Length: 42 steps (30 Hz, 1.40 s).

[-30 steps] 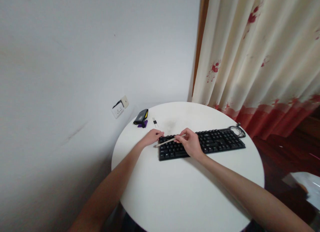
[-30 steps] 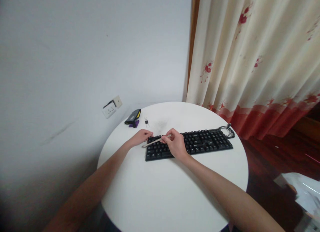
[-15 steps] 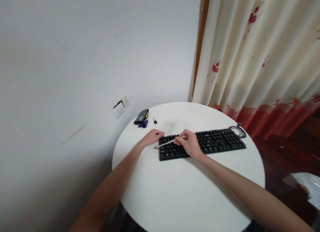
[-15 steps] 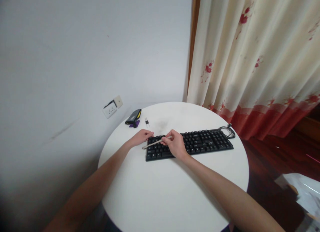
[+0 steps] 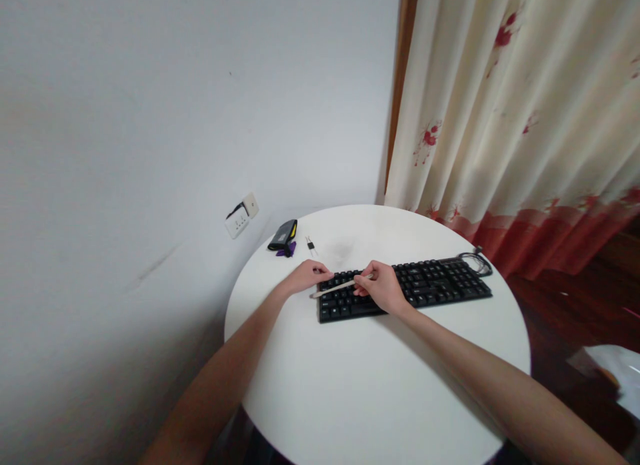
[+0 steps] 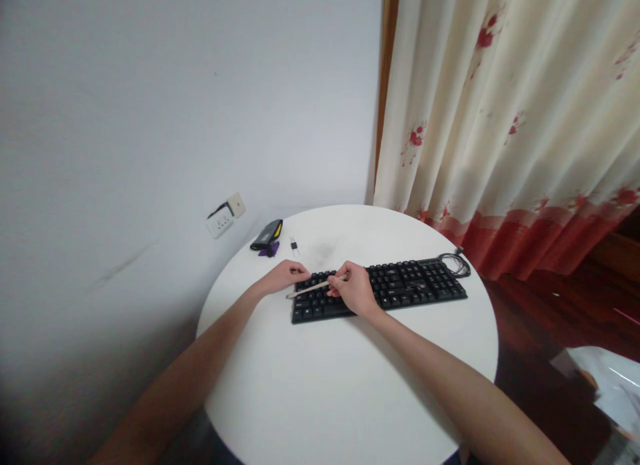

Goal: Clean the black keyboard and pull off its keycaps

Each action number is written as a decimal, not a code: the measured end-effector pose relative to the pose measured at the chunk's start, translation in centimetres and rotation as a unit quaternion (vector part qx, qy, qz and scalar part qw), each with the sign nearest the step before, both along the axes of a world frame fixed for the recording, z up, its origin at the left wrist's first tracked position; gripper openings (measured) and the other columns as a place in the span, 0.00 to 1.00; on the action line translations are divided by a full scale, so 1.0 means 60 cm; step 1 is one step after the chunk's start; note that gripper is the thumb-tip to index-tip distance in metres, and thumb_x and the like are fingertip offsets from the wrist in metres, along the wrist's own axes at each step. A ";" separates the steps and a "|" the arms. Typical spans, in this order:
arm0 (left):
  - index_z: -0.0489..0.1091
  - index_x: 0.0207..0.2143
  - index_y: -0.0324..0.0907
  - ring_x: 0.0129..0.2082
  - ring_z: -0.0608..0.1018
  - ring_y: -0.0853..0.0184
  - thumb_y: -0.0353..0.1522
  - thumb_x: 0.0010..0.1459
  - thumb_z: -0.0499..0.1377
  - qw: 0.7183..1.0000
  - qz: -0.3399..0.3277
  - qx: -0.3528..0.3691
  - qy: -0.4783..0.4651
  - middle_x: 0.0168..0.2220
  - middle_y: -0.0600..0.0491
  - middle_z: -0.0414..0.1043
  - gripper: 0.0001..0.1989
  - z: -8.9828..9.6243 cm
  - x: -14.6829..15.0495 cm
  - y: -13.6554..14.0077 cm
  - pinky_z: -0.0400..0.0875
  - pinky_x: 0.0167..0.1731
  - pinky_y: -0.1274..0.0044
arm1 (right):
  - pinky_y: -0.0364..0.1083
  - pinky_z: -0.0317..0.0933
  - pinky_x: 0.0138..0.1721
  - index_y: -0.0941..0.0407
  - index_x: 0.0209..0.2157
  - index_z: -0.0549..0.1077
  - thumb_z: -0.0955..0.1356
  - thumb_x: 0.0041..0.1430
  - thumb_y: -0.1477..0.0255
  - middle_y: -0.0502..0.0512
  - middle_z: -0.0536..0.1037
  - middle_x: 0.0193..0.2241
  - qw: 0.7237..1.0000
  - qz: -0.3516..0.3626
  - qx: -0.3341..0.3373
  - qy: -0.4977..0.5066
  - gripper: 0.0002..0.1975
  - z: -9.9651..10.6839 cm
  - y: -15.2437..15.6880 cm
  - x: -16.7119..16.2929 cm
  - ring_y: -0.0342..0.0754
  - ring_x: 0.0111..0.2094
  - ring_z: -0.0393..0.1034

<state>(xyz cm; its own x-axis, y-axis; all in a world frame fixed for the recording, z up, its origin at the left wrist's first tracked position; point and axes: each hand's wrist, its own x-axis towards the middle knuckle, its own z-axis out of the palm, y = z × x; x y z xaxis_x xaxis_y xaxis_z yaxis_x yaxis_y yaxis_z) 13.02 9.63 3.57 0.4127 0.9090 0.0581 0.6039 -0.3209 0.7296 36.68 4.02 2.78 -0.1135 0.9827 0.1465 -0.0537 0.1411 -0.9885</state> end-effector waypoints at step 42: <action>0.79 0.34 0.38 0.32 0.75 0.63 0.47 0.53 0.60 1.000 -0.009 0.018 0.022 0.31 0.49 0.78 0.21 -0.003 -0.007 0.005 0.65 0.33 0.76 | 0.38 0.50 0.15 0.57 0.21 0.66 0.73 0.48 0.69 0.48 0.71 0.13 0.940 0.025 -0.061 -0.333 0.13 0.042 0.065 0.198 0.38 0.13 0.61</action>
